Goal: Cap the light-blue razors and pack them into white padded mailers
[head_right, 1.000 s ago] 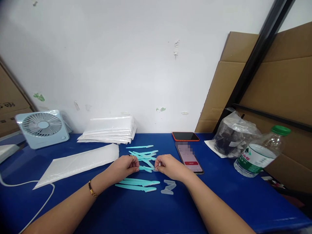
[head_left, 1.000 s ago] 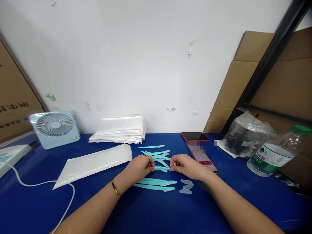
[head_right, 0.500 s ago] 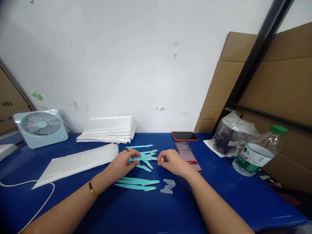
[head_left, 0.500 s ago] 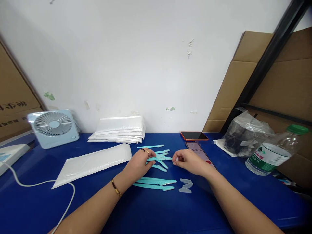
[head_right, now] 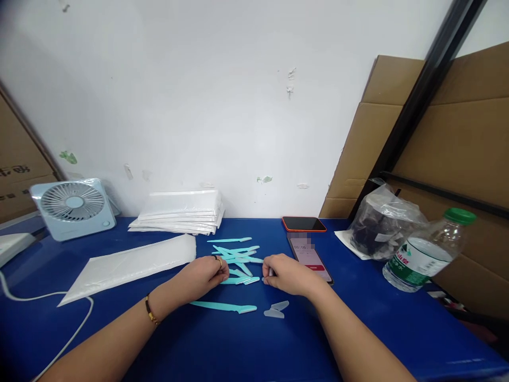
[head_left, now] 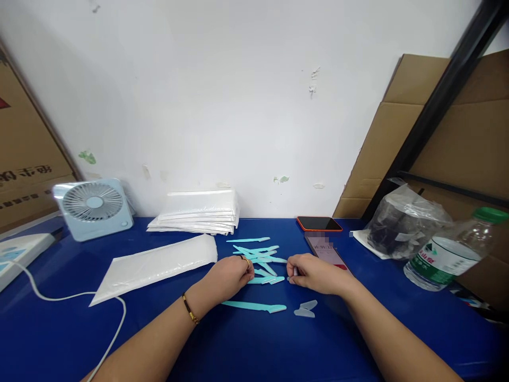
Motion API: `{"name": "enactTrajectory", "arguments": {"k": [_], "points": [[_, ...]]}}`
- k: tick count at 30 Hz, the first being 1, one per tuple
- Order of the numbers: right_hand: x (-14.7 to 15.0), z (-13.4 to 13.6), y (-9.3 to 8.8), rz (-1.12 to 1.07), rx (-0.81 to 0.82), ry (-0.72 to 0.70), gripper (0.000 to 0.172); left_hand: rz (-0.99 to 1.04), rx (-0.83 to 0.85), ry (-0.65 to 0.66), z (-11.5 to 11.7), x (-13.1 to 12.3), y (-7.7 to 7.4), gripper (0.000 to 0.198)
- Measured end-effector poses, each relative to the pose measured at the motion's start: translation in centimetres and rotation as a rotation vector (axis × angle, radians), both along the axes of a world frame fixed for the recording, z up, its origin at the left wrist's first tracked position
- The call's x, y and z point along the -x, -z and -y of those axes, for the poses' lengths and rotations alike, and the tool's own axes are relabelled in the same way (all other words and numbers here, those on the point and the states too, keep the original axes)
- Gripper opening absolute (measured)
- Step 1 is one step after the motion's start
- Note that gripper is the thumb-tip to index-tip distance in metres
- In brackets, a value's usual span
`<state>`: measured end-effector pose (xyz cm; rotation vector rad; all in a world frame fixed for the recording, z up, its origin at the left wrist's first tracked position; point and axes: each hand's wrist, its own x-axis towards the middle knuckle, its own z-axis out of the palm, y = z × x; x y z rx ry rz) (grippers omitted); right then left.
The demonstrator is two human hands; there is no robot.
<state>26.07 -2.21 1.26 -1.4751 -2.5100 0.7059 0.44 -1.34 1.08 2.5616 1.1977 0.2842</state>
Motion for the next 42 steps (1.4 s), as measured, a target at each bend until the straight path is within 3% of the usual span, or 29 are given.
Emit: {"name": "enactTrajectory", "arguments": {"k": [9, 14, 20, 35, 42], "points": [[0.1, 0.1, -0.7, -0.227, 0.069, 0.152, 0.019, 0.046, 0.113, 0.06, -0.2, 0.6, 0.0, 0.028], [0.7, 0.3, -0.9, -0.262, -0.028, 0.111, 0.02, 0.077, 0.123, 0.045, -0.4, 0.5, 0.1, 0.026], [1.2, 0.3, -0.9, -0.26, 0.058, 0.061, 0.023, 0.12, 0.087, 0.037, -0.3, 0.3, -0.5, 0.026], [1.7, 0.4, -0.6, -0.305, 0.048, 0.04, 0.022, 0.108, 0.065, 0.041, -0.1, 0.1, -0.5, 0.025], [3.0, 0.1, 0.1, -0.386, -0.056, 0.105, 0.025, 0.168, -0.125, -0.065, -0.5, -0.7, 0.0, 0.019]]}}
